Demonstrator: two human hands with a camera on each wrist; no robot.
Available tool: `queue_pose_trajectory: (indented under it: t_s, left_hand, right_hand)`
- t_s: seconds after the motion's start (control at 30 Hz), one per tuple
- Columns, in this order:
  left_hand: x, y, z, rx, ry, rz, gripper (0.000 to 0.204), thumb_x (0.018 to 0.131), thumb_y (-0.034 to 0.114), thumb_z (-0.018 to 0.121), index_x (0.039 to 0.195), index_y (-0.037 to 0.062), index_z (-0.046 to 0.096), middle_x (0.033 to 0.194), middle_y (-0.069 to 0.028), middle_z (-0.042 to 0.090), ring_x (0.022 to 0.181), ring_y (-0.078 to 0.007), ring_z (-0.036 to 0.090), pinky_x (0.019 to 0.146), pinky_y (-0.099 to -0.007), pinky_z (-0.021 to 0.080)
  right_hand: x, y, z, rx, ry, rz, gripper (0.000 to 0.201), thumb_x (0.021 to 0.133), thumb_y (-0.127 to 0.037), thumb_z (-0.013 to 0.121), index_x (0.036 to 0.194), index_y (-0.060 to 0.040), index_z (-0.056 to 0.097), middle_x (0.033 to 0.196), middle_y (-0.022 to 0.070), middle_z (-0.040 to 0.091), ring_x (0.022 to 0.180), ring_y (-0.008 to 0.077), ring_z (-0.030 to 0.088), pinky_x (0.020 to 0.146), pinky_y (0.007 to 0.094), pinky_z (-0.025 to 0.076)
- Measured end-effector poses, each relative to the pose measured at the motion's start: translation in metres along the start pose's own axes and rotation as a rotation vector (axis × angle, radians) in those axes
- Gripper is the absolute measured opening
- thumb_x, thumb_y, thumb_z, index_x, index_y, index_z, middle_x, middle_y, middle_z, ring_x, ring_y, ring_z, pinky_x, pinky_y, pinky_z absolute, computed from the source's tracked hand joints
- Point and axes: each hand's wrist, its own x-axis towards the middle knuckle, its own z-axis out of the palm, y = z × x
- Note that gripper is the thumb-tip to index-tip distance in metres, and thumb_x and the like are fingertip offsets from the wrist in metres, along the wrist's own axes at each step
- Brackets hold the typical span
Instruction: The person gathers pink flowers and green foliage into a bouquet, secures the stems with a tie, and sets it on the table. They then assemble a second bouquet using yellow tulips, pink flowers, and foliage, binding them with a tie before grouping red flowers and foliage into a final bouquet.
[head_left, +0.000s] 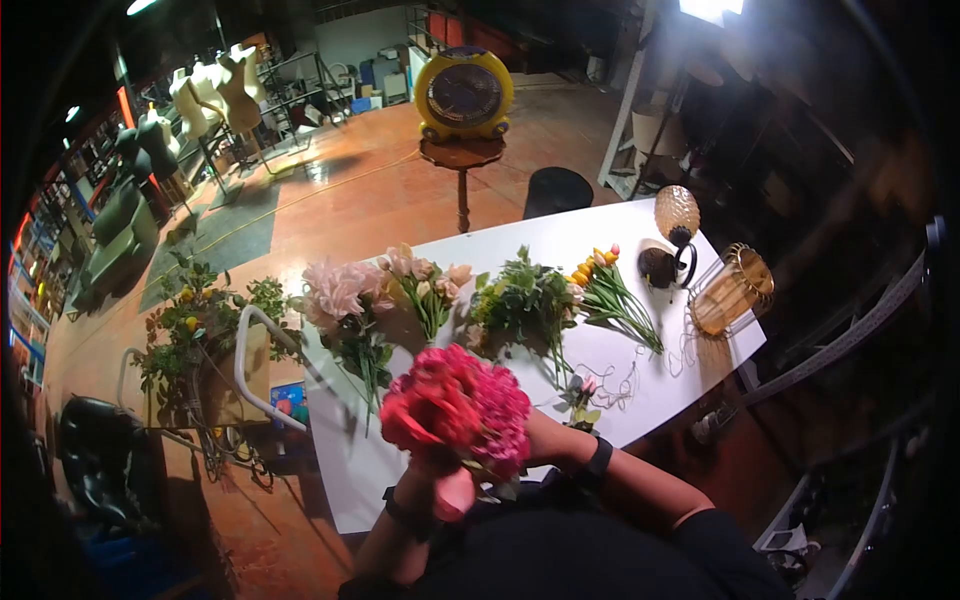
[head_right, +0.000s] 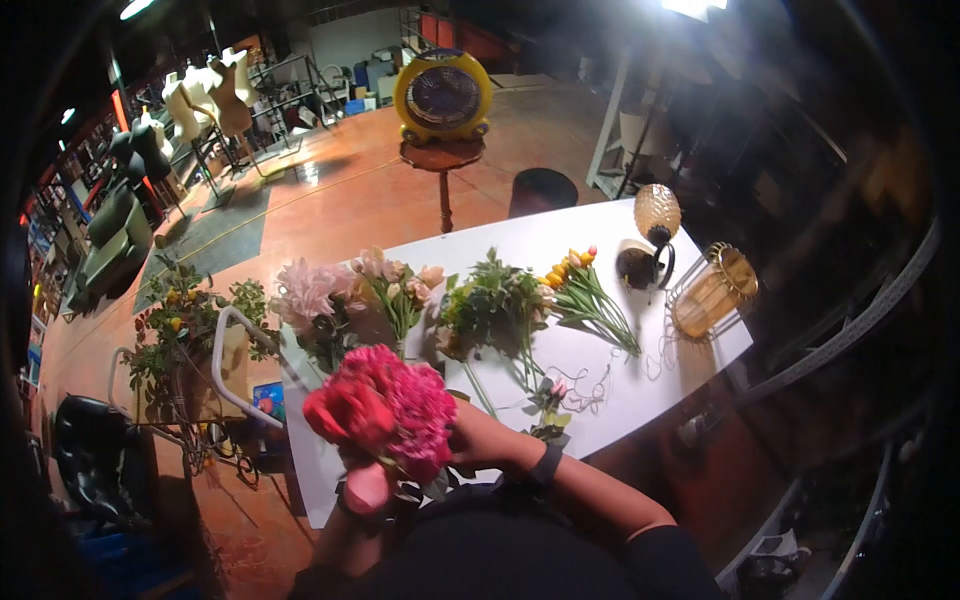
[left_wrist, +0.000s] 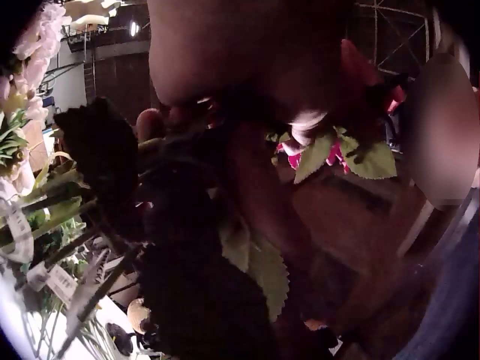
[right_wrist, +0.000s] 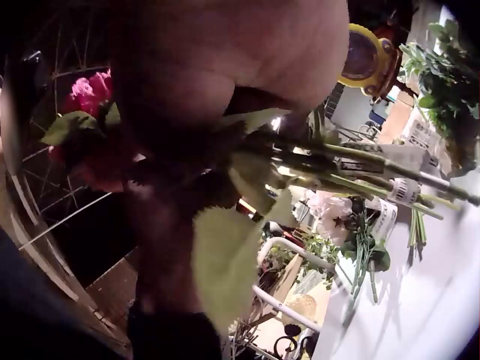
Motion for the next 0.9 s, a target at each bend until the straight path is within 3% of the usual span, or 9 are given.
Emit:
queue_pose_trajectory:
  t_s: [0.07, 0.17, 0.2, 0.23, 0.3, 0.43, 0.53, 0.67, 0.9]
  left_hand:
    - [-0.006, 0.007, -0.006, -0.091, -0.011, 0.024, 0.058, 0.098, 0.042, 0.047, 0.143, 0.007, 0.036, 0.142, -0.0139, 0.044, 0.129, -0.0299, 0.045, 0.108, -0.0464, 0.037]
    - [-0.026, 0.025, -0.06, 0.58, -0.058, 0.106, 0.07, 0.091, 0.051, 0.055, 0.147, 0.0154, 0.035, 0.151, -0.0073, 0.035, 0.136, -0.0299, 0.037, 0.114, -0.0536, 0.026]
    - [-0.044, 0.035, -0.074, 1.08, 0.304, -0.044, 0.07, 0.089, 0.051, 0.058, 0.146, 0.0152, 0.036, 0.152, -0.0066, 0.033, 0.136, -0.0269, 0.037, 0.115, -0.0533, 0.026]
    - [-0.031, 0.037, -0.058, 1.087, 0.307, -0.03, 0.07, 0.089, 0.051, 0.058, 0.146, 0.0152, 0.036, 0.152, -0.0066, 0.033, 0.136, -0.0269, 0.037, 0.115, -0.0533, 0.026]
    - [-0.004, 0.036, -0.031, 1.288, 0.067, 0.223, 0.055, 0.089, 0.042, 0.062, 0.133, 0.0115, 0.05, 0.125, -0.0047, 0.058, 0.118, -0.0193, 0.054, 0.106, -0.0396, 0.04]
    - [0.004, 0.042, -0.015, 1.94, 0.038, 0.206, 0.066, 0.071, 0.039, 0.069, 0.13, 0.0154, 0.053, 0.128, -0.0029, 0.057, 0.125, -0.0255, 0.05, 0.111, -0.0414, 0.033]
    - [-0.003, 0.049, -0.024, 1.815, 0.175, -0.126, 0.08, 0.074, 0.04, 0.077, 0.141, 0.0154, 0.041, 0.138, -0.0038, 0.05, 0.13, -0.0233, 0.045, 0.114, -0.0439, 0.028]
    - [-0.004, 0.046, -0.003, 1.75, 0.328, -0.103, 0.085, 0.071, 0.039, 0.078, 0.142, 0.0124, 0.04, 0.137, -0.0063, 0.051, 0.127, -0.0246, 0.049, 0.112, -0.0438, 0.033]
    - [0.013, 0.053, -0.003, 2.225, 0.077, 0.279, 0.033, 0.068, 0.033, 0.073, 0.091, 0.0105, 0.066, 0.078, -0.0069, 0.063, 0.068, -0.0291, 0.062, 0.059, -0.0393, 0.046]
  right_hand:
    - [-0.003, 0.003, 0.005, 0.064, 0.083, 0.025, 0.075, 0.08, -0.008, 0.071, 0.144, -0.004, 0.033, 0.142, 0.0179, 0.043, 0.134, 0.0312, 0.039, 0.113, 0.0397, 0.029]
    - [-0.005, 0.002, -0.001, 0.199, 0.163, 0.129, 0.08, 0.085, -0.011, 0.069, 0.149, -0.0041, 0.022, 0.141, 0.0186, 0.042, 0.134, 0.0288, 0.039, 0.112, 0.0412, 0.03]
    - [-0.007, -0.001, -0.006, 0.213, 0.146, 0.212, 0.078, 0.086, -0.012, 0.068, 0.149, -0.0046, 0.022, 0.14, 0.0182, 0.043, 0.132, 0.0277, 0.042, 0.111, 0.0411, 0.032]
    - [-0.011, -0.002, -0.011, 0.225, 0.131, 0.298, 0.077, 0.087, -0.012, 0.068, 0.149, -0.0052, 0.022, 0.139, 0.0178, 0.044, 0.13, 0.0266, 0.045, 0.11, 0.041, 0.034]
    - [-0.02, 0.003, -0.019, 0.238, 0.144, 0.355, 0.073, 0.089, -0.015, 0.067, 0.148, -0.0066, 0.025, 0.135, 0.0172, 0.048, 0.12, 0.0251, 0.053, 0.103, 0.0393, 0.041]
    - [-0.029, 0.001, -0.031, 0.209, 0.181, 0.432, 0.067, 0.09, -0.016, 0.067, 0.145, -0.0049, 0.031, 0.128, 0.0157, 0.053, 0.112, 0.0231, 0.057, 0.098, 0.0372, 0.044]
    - [-0.03, -0.007, -0.038, 0.175, 0.203, 0.42, 0.065, 0.09, -0.015, 0.066, 0.144, -0.0046, 0.032, 0.127, 0.0148, 0.054, 0.108, 0.0211, 0.058, 0.096, 0.0361, 0.045]
    - [-0.025, -0.039, -0.045, 0.162, 0.309, 0.299, 0.066, 0.086, -0.007, 0.068, 0.143, -0.0049, 0.034, 0.121, 0.0133, 0.056, 0.105, 0.0206, 0.06, 0.095, 0.0352, 0.046]
    - [-0.006, -0.1, -0.055, -0.38, 0.249, -0.089, 0.041, 0.077, 0.0, 0.071, 0.116, -0.0102, 0.066, 0.11, 0.0126, 0.063, 0.097, 0.0268, 0.063, 0.083, 0.0364, 0.051]
